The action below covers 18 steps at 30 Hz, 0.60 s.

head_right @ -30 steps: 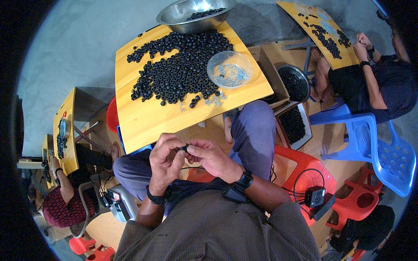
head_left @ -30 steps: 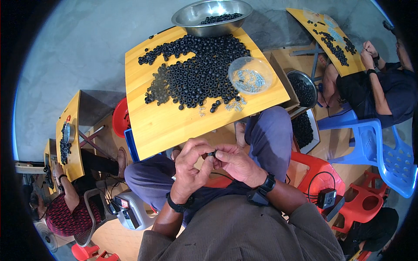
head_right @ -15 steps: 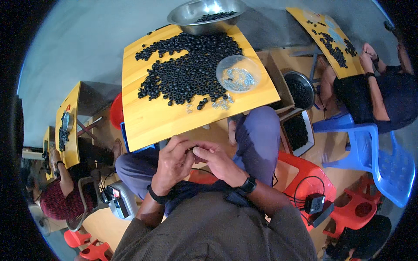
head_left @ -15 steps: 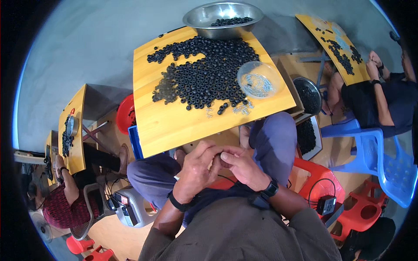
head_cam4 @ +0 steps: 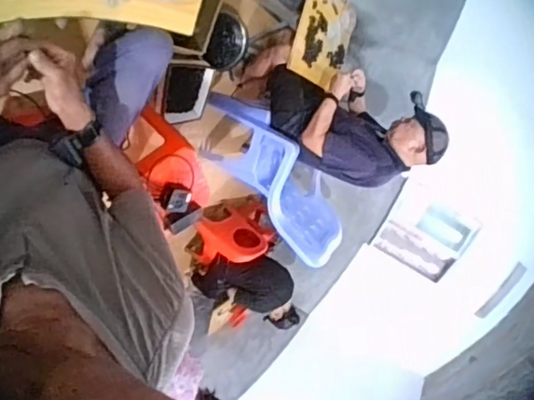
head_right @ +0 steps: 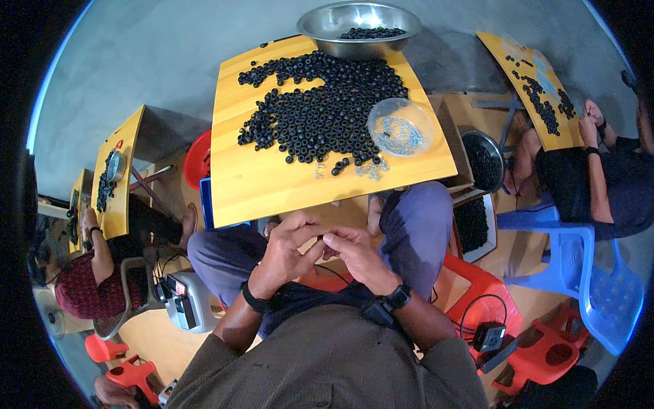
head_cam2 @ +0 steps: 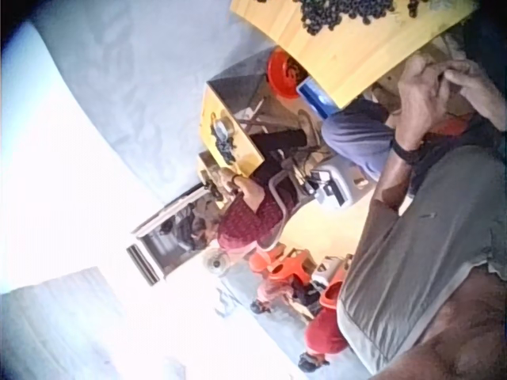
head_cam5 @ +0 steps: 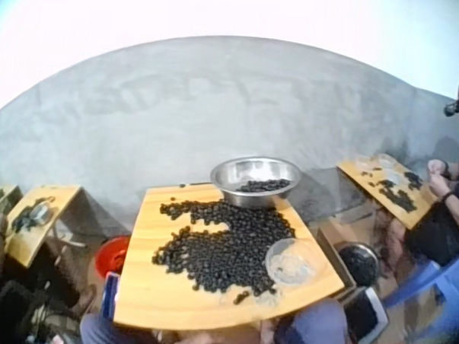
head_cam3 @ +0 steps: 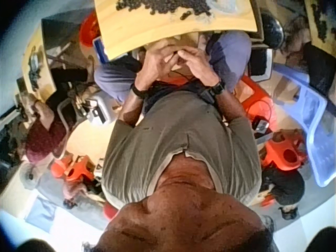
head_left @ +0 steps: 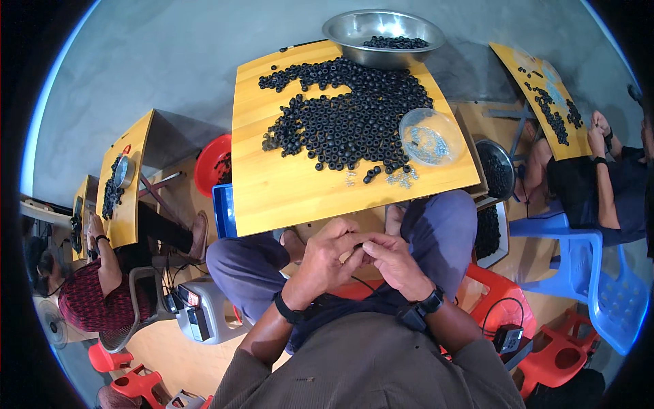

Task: Sorting and inspecting small black plastic or rubber components on a board.

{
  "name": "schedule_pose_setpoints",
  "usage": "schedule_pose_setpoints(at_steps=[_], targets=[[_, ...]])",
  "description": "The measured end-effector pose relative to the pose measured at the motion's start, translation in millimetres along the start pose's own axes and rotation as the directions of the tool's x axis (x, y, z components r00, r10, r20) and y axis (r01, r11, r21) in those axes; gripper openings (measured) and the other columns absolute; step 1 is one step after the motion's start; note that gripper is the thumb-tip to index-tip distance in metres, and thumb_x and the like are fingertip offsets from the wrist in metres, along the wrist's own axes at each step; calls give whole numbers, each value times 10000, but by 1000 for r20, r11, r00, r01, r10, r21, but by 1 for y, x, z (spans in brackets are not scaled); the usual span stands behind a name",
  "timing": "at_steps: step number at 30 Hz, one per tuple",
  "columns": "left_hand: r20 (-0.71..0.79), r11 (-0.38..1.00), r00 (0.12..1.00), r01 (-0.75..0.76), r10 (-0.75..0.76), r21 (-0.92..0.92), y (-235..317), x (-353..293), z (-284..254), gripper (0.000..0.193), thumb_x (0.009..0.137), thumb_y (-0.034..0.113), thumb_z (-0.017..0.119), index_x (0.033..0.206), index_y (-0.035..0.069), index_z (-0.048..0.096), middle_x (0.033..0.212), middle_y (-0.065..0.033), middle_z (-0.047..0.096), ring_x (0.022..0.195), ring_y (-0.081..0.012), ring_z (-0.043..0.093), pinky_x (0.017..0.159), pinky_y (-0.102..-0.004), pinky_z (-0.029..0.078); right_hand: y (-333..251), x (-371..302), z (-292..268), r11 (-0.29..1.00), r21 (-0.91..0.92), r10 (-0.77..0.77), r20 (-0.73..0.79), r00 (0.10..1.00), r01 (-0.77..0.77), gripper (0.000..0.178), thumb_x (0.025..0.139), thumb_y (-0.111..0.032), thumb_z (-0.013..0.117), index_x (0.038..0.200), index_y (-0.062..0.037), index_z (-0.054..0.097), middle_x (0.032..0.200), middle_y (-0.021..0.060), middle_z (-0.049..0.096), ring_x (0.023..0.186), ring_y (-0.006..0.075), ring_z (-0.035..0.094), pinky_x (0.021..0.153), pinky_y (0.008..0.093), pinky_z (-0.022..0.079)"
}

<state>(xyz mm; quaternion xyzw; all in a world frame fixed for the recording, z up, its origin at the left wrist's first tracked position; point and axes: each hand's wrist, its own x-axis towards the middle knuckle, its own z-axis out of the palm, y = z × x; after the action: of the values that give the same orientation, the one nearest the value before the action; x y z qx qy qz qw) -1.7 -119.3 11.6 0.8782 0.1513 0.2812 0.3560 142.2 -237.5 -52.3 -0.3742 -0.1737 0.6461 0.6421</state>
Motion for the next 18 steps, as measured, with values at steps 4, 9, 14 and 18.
schedule_pose_setpoints(at_steps=[4, 9, 14, 18], targets=[[-1, 984, 996, 85, -87, -157, -5, -3, 0, 320, 824, 93, 768, 1119, -14, 707, 988, -123, 662, 933, -246, 676, 782, -338, 552, -4, 1, -7, 994, 106, 16, 92, 996, -25, 278, 1033, -178, 606, 1239, -1, 666, 1013, 62, 719, 877, 145, 688, 791, 301, 566], [-32, 941, 957, 277, -288, -194, -4, 0, 9, 262, 902, 201, 713, 1023, -32, 716, 844, -137, 668, 755, -264, 691, 644, -366, 535, 5, 3, -10, 993, 113, 29, 93, 995, -40, 256, 1033, -165, 602, 1226, -11, 670, 1063, 61, 706, 928, 147, 685, 817, 312, 571], [80, 895, 919, 393, -385, -212, -4, 7, 25, 306, 926, 267, 663, 850, -25, 712, 643, -177, 637, 565, -314, 654, 558, -383, 506, 18, 3, -13, 998, 60, -15, 141, 990, 7, 208, 1033, -140, 597, 1179, -11, 669, 1056, 51, 693, 947, 144, 678, 829, 306, 567], [-20, 925, 940, 332, -341, -186, -3, 7, 35, 310, 931, 233, 607, 758, -7, 699, 618, -209, 615, 547, -356, 638, 542, -389, 500, 12, -1, -10, 1000, 12, 10, 66, 998, -11, 175, 1013, -84, 589, 1144, 7, 661, 1056, 58, 687, 944, 135, 674, 840, 306, 564]])
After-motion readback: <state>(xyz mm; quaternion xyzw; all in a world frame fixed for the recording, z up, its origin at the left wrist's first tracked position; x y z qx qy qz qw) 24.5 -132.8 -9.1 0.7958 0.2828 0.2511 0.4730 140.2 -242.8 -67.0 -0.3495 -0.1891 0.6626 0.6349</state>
